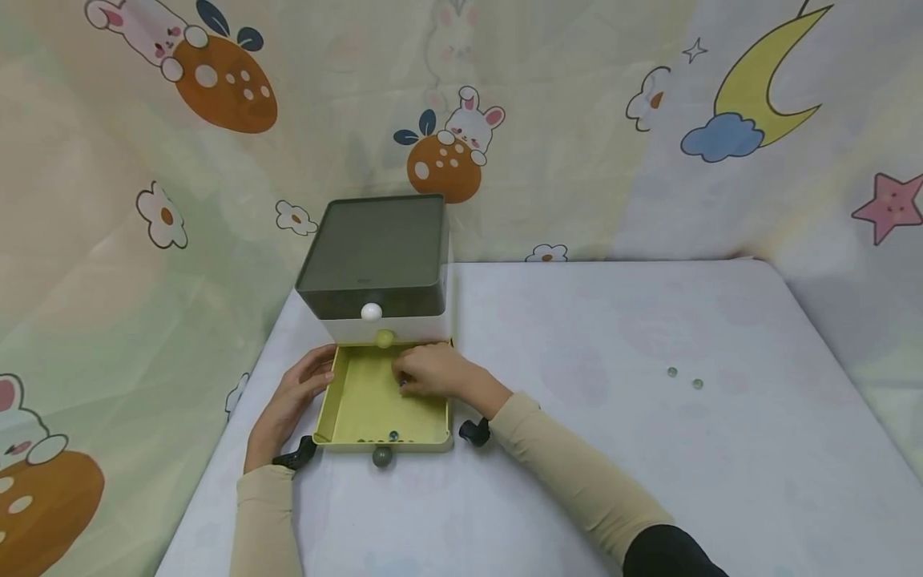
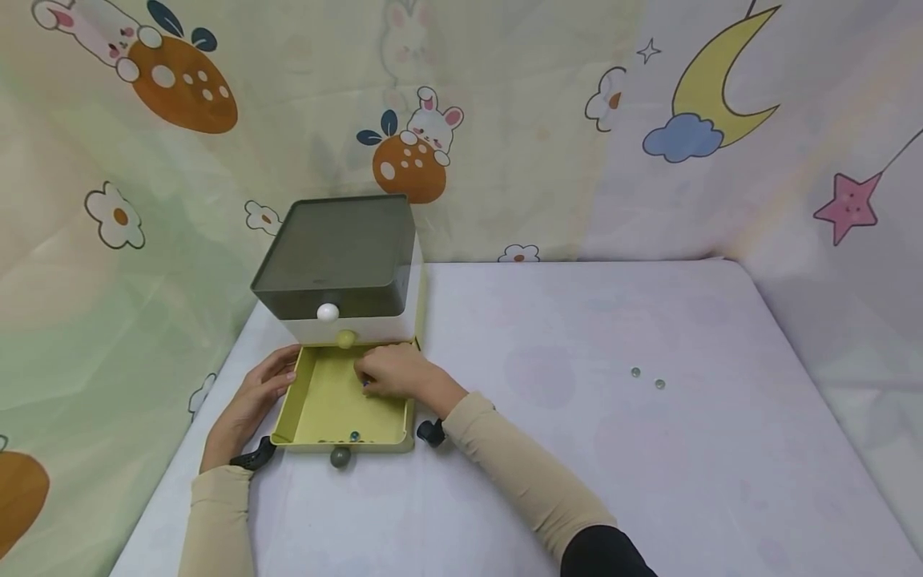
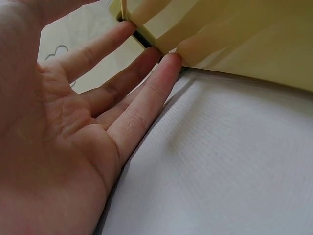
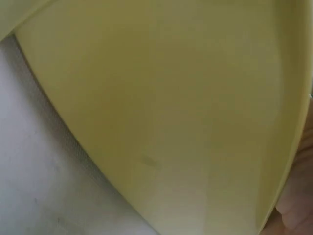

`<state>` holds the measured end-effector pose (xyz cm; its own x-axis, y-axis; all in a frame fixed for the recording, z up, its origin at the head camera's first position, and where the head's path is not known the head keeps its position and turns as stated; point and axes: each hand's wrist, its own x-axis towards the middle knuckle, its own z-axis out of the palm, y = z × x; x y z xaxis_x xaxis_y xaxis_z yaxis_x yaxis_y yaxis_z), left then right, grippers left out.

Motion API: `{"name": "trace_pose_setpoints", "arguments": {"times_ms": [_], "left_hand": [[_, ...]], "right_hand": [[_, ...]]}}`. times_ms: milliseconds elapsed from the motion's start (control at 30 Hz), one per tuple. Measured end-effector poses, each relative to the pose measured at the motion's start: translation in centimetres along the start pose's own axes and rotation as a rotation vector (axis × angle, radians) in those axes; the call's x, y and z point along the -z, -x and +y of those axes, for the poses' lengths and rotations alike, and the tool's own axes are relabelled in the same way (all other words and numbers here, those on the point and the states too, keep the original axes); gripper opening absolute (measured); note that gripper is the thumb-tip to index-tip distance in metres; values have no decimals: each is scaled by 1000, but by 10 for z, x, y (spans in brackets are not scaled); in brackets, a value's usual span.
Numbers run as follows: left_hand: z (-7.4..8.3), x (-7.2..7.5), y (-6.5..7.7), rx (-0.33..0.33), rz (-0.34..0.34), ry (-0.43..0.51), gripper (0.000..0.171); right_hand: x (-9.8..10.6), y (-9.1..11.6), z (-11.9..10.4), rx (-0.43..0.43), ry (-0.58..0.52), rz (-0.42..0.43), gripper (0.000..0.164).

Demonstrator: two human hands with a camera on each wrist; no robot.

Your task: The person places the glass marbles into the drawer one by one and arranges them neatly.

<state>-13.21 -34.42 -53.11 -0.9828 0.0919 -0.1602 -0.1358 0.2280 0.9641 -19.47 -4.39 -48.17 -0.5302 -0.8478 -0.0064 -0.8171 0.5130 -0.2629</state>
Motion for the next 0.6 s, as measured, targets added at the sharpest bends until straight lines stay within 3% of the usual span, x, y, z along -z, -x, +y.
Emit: {"name": "trace_pose_setpoints", "arguments": {"times_ms": [600], "left_hand": [[1,-1,0,22,17,-3,62]], "right_hand": [[0,1,-5,-41,50,-12,15]]}}
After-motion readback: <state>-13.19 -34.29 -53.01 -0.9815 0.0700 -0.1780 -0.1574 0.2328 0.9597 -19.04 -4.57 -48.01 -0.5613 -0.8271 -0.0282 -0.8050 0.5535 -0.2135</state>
